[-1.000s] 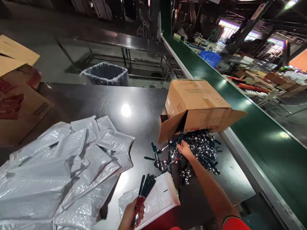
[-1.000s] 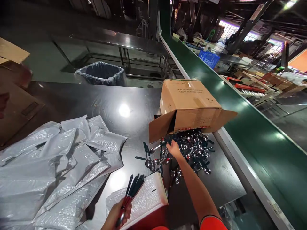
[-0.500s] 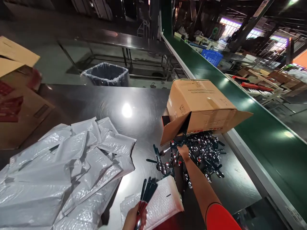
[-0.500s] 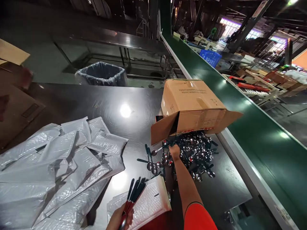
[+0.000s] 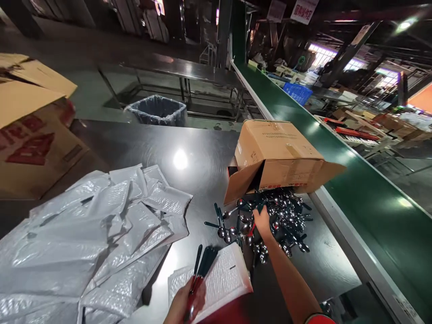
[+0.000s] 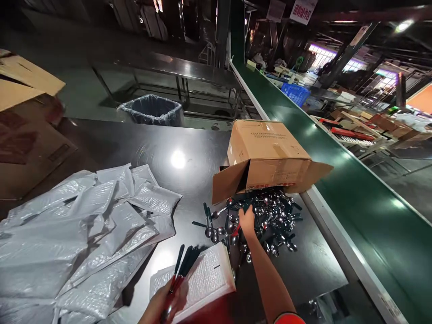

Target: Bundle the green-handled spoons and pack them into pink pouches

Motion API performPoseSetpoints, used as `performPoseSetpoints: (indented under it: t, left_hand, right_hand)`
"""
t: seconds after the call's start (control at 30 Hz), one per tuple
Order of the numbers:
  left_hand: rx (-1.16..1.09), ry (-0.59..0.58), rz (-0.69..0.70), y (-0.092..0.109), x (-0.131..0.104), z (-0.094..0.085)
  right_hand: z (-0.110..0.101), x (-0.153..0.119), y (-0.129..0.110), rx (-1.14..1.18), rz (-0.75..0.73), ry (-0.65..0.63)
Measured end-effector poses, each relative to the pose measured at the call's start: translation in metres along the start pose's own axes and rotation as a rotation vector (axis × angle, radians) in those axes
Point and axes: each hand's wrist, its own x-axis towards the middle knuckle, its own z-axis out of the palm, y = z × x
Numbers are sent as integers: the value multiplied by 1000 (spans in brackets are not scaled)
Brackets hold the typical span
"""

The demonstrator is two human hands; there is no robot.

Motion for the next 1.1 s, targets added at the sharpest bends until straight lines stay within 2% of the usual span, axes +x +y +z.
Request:
performPoseSetpoints:
  t: [0.1,0.23,0.33,0.5,0.6,0.7,0.8,0.87,0.97,1.03,1.1]
  left_hand:
    - [-111,85,-30,20,-21,31]
    - [-148,42,-13,44,-40,72]
    - [-111,16,-46,51,-58,89]
    - [-61,9,-141,46,-90,93]
    - [-27,-8,-106,42,-100,94]
    - [-70,-61,-53,40,-105,95]
    - [-69,-100,-58,39,-107,92]
    - [-8,-115,-30,36,-106,87]
    - [106,-151,78,29,-104,80]
    - [140,-205,147,26,-104,77]
    - [121,-242,121,27,-107,79]
  right_hand:
    - [-4,-57,-12,241,-19,-19]
    - [9,-133,-44,619,-44,-53]
    - [15,-167,-65,785,-82,-26]
    - [9,-191,-69,726,-113,53]
    - [3,-199,-68,773,-139,70]
    - [-1,-205,-70,767,-193,145]
    - [-4,-209,-73,752,-199,187]
    - [-6,-210,-74,842,-164,119]
    - [-14,-209,-76,1135,-106,-51]
    - [-22,-209,-80,1326,-67,-228]
    - [-32,-209,-86,1428,-43,-445]
